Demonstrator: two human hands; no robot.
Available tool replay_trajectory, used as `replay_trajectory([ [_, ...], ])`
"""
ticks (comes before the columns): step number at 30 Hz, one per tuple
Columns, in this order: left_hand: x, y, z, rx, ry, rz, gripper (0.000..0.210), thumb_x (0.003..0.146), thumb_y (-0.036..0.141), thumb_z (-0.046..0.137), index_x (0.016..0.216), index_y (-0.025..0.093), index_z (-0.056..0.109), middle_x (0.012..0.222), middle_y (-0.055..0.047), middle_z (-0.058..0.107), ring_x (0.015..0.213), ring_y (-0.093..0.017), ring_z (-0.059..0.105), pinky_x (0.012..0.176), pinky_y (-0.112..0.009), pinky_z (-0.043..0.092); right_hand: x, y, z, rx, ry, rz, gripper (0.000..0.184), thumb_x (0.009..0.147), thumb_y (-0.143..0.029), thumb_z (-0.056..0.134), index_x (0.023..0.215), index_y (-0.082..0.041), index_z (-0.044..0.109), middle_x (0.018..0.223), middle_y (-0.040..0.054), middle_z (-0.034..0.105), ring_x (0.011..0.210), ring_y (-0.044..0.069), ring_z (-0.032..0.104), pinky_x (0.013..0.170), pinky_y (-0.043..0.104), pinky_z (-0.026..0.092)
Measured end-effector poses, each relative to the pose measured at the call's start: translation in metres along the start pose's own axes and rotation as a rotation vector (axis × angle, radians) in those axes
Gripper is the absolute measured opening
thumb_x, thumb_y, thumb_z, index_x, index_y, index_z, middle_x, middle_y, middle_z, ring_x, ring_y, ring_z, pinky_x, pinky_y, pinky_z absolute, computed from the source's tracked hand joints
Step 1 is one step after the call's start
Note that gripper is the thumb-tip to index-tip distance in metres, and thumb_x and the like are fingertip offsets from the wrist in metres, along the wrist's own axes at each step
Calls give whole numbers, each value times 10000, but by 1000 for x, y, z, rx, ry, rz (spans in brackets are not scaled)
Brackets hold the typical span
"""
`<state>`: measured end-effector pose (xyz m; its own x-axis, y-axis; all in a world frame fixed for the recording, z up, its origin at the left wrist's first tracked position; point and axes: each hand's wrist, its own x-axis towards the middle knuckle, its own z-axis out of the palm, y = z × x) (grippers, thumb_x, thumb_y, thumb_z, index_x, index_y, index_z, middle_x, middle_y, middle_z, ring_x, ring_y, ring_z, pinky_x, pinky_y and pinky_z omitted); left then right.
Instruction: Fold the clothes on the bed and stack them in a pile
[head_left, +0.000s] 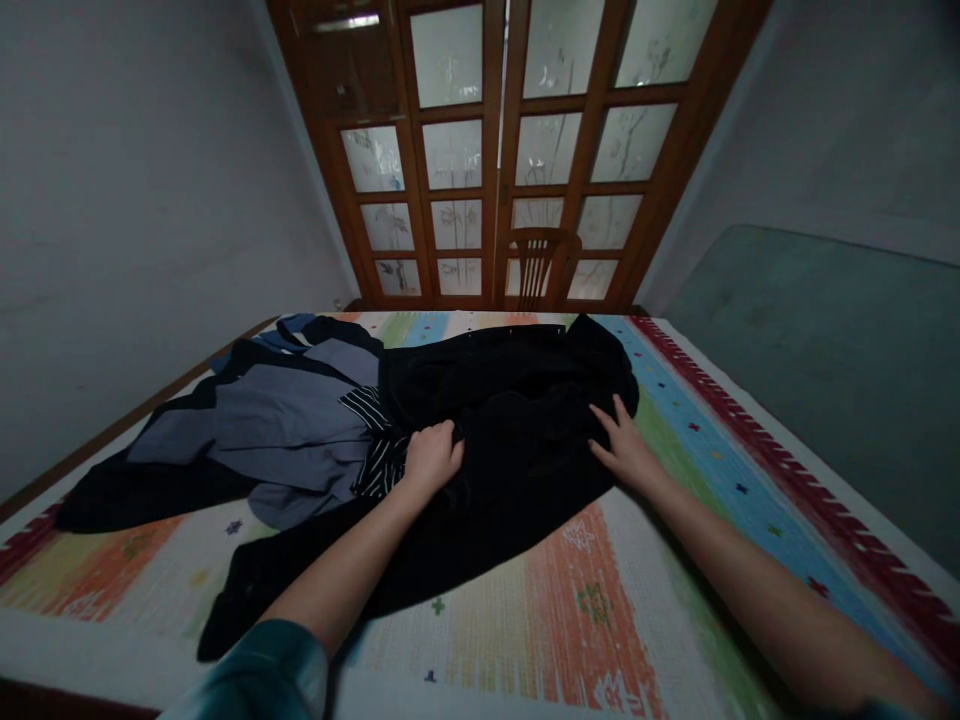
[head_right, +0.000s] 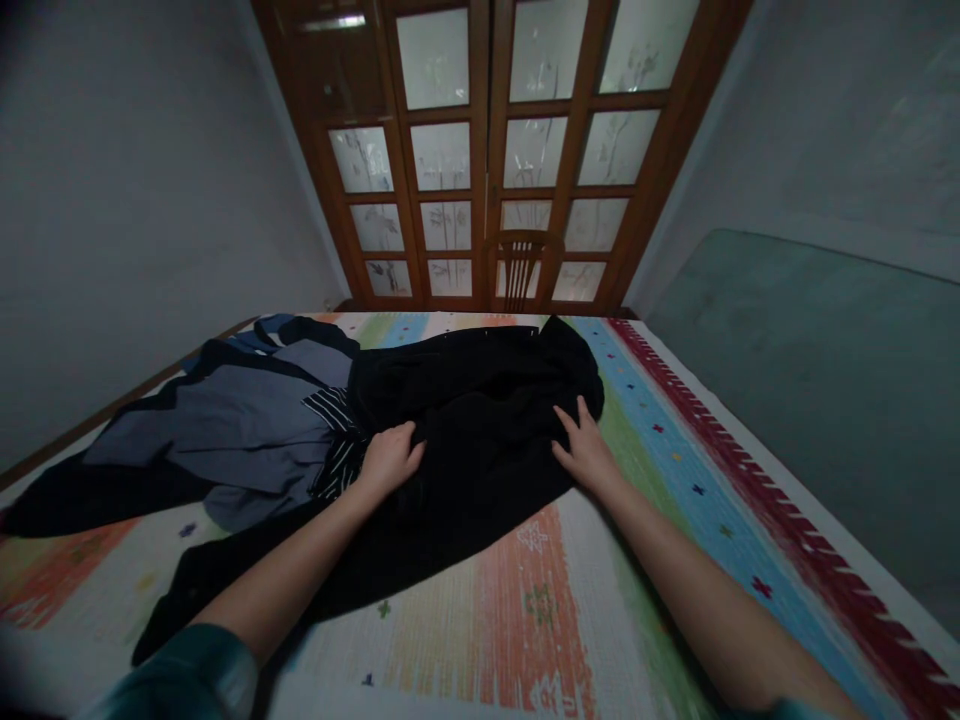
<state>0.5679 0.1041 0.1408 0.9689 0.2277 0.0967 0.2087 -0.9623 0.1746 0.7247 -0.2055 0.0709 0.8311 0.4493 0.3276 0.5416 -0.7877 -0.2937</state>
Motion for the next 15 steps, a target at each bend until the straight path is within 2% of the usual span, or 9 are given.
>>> replay_trajectory([
  [3, -4, 25, 9, -266, -21, 28, 200, 934, 329, 425, 983, 190, 560, 963, -99, 677, 907, -238, 651, 799, -347, 477, 27, 25, -10, -56, 21, 157, 710, 825, -367, 548, 1467, -131, 359, 1562, 211, 199, 1394, 379, 320, 1080, 511, 352],
  [5, -6, 40, 15, -451, -55, 122, 205, 923, 323, 451, 1028, 184, 561, 1017, -100, 671, 948, -225, 643, 843, -342, 486, 42, 31, -19, -103, 46, 306, 766, 822, -383, 558, 1487, -100, 304, 1534, 257, 239, 1378, 420, 323, 1057, 565, 342],
  [7, -6, 48, 19, -606, -112, 240, 246, 903, 309, 484, 1089, 172, 569, 1104, -108, 657, 1016, -219, 627, 909, -347, 480, 51, 24, -27, -125, 75, 427, 790, 831, -416, 549, 1488, -72, 278, 1512, 295, 257, 1366, 454, 316, 1030, 611, 331],
  [9, -5, 47, 20, -718, -162, 320, 309, 894, 307, 494, 1160, 168, 568, 1183, -110, 640, 1079, -215, 607, 964, -353, 464, 52, 4, -33, -100, 95, 453, 773, 849, -465, 519, 1470, -57, 306, 1496, 302, 284, 1368, 453, 308, 1030, 616, 322],
  [11, -3, 41, 18, -760, -172, 360, 375, 876, 330, 525, 1214, 170, 558, 1230, -110, 626, 1118, -223, 590, 995, -365, 448, 43, -28, -34, -33, 80, 339, 714, 869, -524, 472, 1423, -81, 394, 1474, 263, 355, 1373, 415, 318, 1061, 582, 311],
  [13, -2, 34, 15, -717, -144, 381, 430, 822, 354, 598, 1207, 166, 569, 1213, -115, 633, 1104, -245, 594, 988, -382, 447, 23, -64, -27, 49, 23, 105, 647, 873, -586, 443, 1360, -162, 488, 1430, 184, 454, 1370, 364, 343, 1091, 542, 301],
  [15, 0, 27, 12, -670, -128, 367, 420, 782, 372, 639, 1144, 163, 598, 1104, -104, 666, 1001, -251, 623, 916, -378, 474, 0, -95, -17, 85, -32, -67, 738, 818, -671, 492, 1382, -196, 466, 1455, 163, 436, 1392, 370, 302, 1097, 552, 286],
])
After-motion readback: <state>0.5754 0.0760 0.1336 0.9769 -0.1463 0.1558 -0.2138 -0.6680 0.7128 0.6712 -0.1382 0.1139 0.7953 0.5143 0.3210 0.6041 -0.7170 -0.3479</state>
